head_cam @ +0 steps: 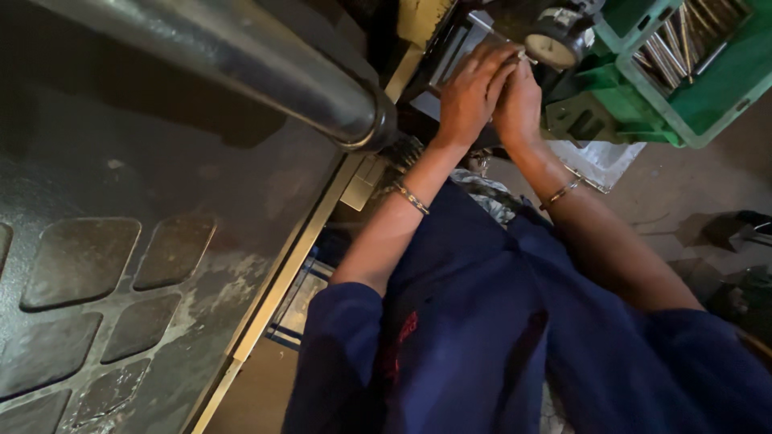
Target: The person repeatedly picks up cylindrical metal rods from a green bin, places them into a machine fixture, and then removes them. The person also wipes the machine's metal surface with their hand.
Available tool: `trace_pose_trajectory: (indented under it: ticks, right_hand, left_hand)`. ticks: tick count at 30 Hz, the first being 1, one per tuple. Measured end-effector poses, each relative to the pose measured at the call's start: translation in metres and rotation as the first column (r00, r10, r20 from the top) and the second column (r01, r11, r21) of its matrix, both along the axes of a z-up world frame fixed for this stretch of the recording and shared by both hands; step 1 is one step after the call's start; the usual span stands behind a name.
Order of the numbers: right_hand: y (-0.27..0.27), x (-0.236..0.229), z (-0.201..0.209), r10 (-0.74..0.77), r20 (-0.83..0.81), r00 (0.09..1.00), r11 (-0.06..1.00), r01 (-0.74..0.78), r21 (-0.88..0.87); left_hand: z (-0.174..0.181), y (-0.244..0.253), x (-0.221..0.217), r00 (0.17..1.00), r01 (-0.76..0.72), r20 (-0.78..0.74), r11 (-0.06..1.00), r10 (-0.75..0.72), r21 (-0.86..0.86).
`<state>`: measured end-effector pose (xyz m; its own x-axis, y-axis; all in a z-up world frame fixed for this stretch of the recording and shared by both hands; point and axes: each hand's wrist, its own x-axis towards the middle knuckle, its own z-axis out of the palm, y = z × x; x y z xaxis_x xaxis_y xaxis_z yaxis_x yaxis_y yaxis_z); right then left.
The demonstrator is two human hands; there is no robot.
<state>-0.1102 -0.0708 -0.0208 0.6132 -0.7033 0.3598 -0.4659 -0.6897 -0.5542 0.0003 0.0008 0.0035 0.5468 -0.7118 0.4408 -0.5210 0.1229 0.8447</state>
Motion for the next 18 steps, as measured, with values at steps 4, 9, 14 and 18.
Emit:
trace_pose_trajectory:
  ticks: [4, 9, 14, 18]
  right_hand:
    - [-0.0012, -0.0004, 0.0013, 0.02, 0.013, 1.0, 0.999, -0.02, -0.028]
    - [-0.0036, -0.0011, -0.0036, 0.02, -0.022, 1.0, 0.999, -0.021, -0.043]
    - [-0.0062, -0.0006, -0.0077, -0.01, -0.024, 1.0, 1.0, 0.01, 0.002]
    - [-0.0077, -0.0005, -0.0073, 0.004, -0.023, 1.0, 0.999, -0.004, -0.035]
  left_hand:
    - [0.0037, 0.0004, 0.0004, 1.0, 0.003, -0.004, 1.0, -0.003, -0.015]
    - [0.0025, 0.0011, 0.0003, 1.0, 0.017, -0.024, 0.999, -0.018, -0.027]
    - [0.003, -0.001, 0.0012, 1.0, 0.009, -0.016, 1.0, -0.009, -0.009]
    - [0.0054, -0.0017, 0.0037, 1.0, 0.017, 0.003, 0.998, -0.017, -0.055]
